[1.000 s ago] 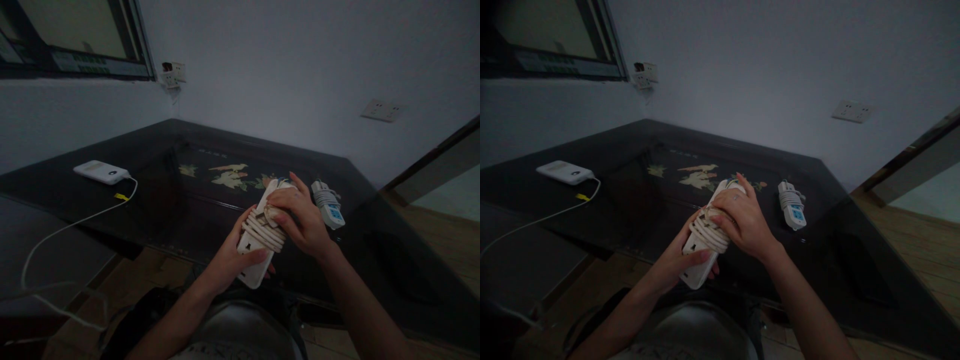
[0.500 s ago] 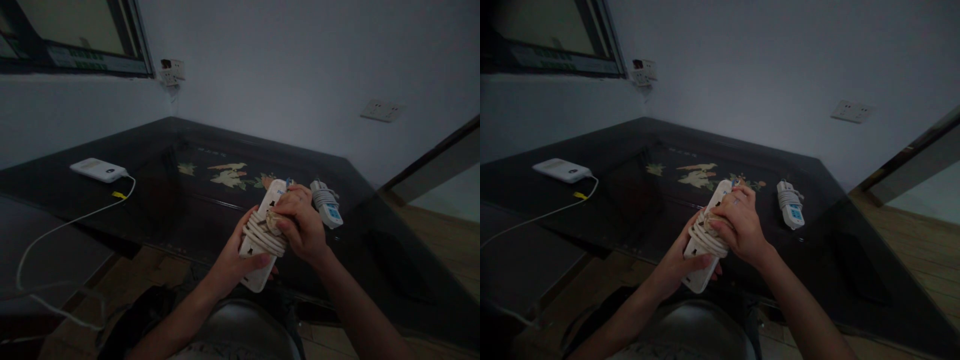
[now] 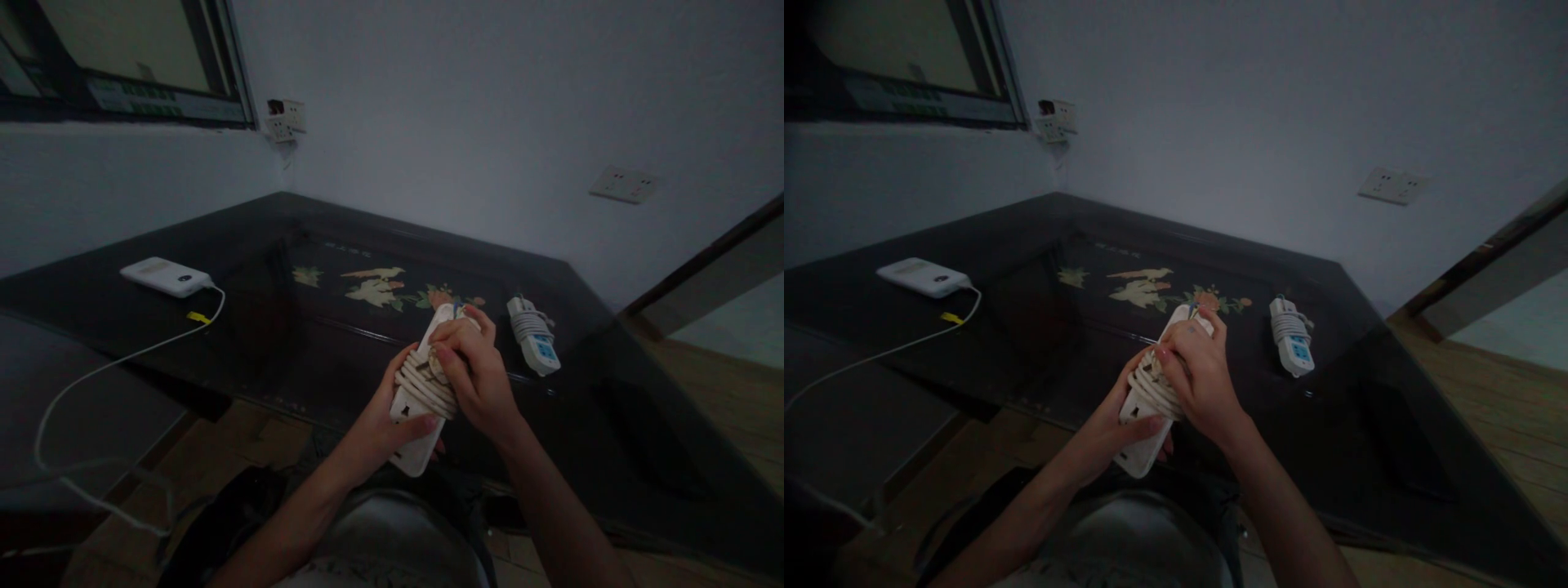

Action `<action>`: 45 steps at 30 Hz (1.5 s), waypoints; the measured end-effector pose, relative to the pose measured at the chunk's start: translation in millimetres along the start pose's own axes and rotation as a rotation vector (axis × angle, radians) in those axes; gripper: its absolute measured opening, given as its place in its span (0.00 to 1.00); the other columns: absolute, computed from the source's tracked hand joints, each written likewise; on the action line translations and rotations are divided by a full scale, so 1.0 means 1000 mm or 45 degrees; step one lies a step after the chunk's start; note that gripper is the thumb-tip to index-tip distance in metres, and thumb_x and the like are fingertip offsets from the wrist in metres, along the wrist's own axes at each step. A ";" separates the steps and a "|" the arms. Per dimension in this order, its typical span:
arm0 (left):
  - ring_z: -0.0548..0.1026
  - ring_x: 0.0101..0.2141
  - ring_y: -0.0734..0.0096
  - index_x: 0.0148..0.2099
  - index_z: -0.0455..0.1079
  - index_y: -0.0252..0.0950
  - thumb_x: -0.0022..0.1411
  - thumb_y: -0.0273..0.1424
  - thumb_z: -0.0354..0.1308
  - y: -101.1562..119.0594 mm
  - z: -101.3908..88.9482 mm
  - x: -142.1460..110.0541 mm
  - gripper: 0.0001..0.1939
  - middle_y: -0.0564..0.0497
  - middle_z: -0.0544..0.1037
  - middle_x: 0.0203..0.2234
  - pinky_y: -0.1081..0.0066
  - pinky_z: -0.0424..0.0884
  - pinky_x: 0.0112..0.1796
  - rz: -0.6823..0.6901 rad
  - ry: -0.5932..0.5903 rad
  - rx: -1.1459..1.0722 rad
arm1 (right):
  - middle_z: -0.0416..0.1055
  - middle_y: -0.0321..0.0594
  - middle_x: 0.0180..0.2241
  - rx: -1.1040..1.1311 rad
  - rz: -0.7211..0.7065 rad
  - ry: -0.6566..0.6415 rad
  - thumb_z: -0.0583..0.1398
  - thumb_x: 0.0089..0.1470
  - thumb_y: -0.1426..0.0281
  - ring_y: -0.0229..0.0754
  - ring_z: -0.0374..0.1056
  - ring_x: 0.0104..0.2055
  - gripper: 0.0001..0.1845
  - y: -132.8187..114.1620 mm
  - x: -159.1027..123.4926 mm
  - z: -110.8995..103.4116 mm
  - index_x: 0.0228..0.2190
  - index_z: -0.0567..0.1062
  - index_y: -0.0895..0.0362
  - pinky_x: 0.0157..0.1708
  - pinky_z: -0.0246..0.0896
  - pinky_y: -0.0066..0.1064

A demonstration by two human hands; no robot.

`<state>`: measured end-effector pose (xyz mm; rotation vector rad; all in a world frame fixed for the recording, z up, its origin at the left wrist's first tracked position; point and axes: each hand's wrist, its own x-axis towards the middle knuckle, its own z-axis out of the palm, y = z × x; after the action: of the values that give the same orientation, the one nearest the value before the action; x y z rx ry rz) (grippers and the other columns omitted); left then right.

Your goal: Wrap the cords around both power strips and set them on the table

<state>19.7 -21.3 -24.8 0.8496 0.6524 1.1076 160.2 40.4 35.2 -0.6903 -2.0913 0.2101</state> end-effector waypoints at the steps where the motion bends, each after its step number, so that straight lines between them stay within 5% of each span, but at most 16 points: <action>1: 0.77 0.25 0.68 0.68 0.37 0.47 0.51 0.32 0.68 -0.001 -0.001 0.001 0.52 0.40 0.74 0.47 0.68 0.75 0.25 -0.017 -0.009 -0.011 | 0.70 0.32 0.29 -0.021 0.014 -0.023 0.52 0.59 0.73 0.38 0.68 0.35 0.09 0.001 0.001 0.001 0.27 0.64 0.54 0.59 0.44 0.44; 11: 0.79 0.27 0.63 0.68 0.34 0.48 0.47 0.33 0.71 -0.001 0.005 0.007 0.58 0.40 0.75 0.46 0.67 0.75 0.26 0.017 0.033 -0.115 | 0.70 0.40 0.49 -0.132 -0.119 0.035 0.46 0.64 0.65 0.45 0.62 0.55 0.17 0.002 0.007 -0.004 0.46 0.71 0.51 0.64 0.35 0.53; 18: 0.79 0.29 0.61 0.68 0.34 0.48 0.48 0.33 0.70 -0.003 0.002 0.006 0.57 0.42 0.76 0.41 0.66 0.76 0.27 0.051 0.055 -0.123 | 0.70 0.43 0.50 0.053 -0.012 0.364 0.49 0.63 0.65 0.45 0.63 0.55 0.17 0.004 -0.001 -0.008 0.50 0.70 0.52 0.60 0.49 0.49; 25: 0.78 0.28 0.64 0.66 0.40 0.47 0.47 0.33 0.71 -0.009 0.003 0.008 0.53 0.43 0.75 0.44 0.65 0.77 0.27 0.021 0.161 -0.090 | 0.69 0.42 0.52 0.056 0.035 0.167 0.50 0.63 0.68 0.45 0.59 0.60 0.15 0.006 -0.018 0.011 0.47 0.72 0.53 0.63 0.41 0.50; 28: 0.78 0.27 0.63 0.67 0.39 0.46 0.47 0.33 0.71 -0.007 0.006 0.007 0.54 0.43 0.76 0.43 0.65 0.76 0.26 0.020 0.185 -0.074 | 0.61 0.41 0.60 0.074 0.077 0.141 0.49 0.64 0.63 0.47 0.51 0.64 0.18 0.007 -0.019 0.004 0.52 0.70 0.51 0.63 0.43 0.49; 31: 0.79 0.28 0.62 0.67 0.39 0.45 0.47 0.33 0.70 -0.004 0.010 0.007 0.54 0.44 0.77 0.40 0.65 0.76 0.27 0.040 0.201 -0.063 | 0.58 0.41 0.62 0.182 0.223 0.356 0.49 0.63 0.59 0.49 0.50 0.65 0.21 0.009 -0.029 -0.007 0.55 0.67 0.50 0.62 0.46 0.50; 35: 0.80 0.33 0.58 0.67 0.41 0.47 0.49 0.33 0.69 -0.006 0.011 0.008 0.51 0.42 0.76 0.45 0.62 0.76 0.33 0.030 0.231 -0.138 | 0.69 0.43 0.50 0.401 0.658 0.713 0.51 0.63 0.62 0.46 0.66 0.54 0.16 0.005 -0.062 -0.007 0.48 0.71 0.52 0.54 0.60 0.44; 40: 0.72 0.51 0.56 0.66 0.49 0.46 0.48 0.31 0.69 -0.015 0.011 0.014 0.47 0.45 0.71 0.54 0.67 0.70 0.47 0.000 0.341 -0.217 | 0.70 0.43 0.45 0.519 1.015 0.546 0.57 0.58 0.61 0.41 0.70 0.43 0.17 -0.011 -0.108 0.014 0.48 0.68 0.52 0.40 0.68 0.32; 45: 0.73 0.49 0.59 0.67 0.46 0.47 0.48 0.32 0.69 -0.020 0.018 0.017 0.49 0.46 0.70 0.55 0.68 0.70 0.46 -0.017 0.374 -0.221 | 0.69 0.37 0.32 0.776 1.192 0.231 0.58 0.56 0.57 0.36 0.66 0.27 0.23 -0.021 -0.124 0.027 0.49 0.62 0.54 0.23 0.62 0.25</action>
<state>50.1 -14.0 -33.0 0.5372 0.7906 1.2697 185.4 -42.2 -60.2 -1.1843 -1.2771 1.1895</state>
